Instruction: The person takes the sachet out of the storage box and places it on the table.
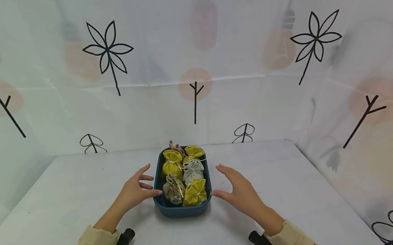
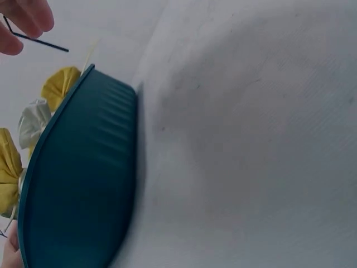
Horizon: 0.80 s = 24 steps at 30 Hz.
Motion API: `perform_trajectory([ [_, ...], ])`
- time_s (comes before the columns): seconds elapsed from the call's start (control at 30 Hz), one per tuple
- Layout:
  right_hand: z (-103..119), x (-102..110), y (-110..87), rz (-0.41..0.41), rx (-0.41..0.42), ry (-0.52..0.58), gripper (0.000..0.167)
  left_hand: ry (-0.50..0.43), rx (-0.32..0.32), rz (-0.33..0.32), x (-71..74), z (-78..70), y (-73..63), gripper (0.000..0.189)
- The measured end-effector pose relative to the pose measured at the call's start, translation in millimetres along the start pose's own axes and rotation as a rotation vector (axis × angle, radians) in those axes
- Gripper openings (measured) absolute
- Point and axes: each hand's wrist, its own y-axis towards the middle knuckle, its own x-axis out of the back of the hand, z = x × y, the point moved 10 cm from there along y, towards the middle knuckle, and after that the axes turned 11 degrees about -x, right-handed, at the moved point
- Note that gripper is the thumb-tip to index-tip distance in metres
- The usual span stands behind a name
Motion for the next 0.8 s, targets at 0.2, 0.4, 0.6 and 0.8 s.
perform_trajectory([
  [0.2,10.2,-3.2,4.1,0.042,0.028,0.146,0.067,-0.15,0.058,0.024,-5.6,4.2,1.7,0.092],
  [0.4,14.9,-17.2,11.5,0.145,-0.03,0.282,0.059,-0.286,0.122,0.043,-12.3,15.3,2.2,0.084],
  [0.6,19.9,-31.3,17.1,0.249,-0.08,0.394,0.053,-0.38,0.194,0.049,-19.1,23.2,-0.1,0.081],
  [0.8,22.0,-42.9,20.1,0.336,-0.107,0.468,0.046,-0.392,0.199,0.05,-20.0,21.0,-1.6,0.078],
])
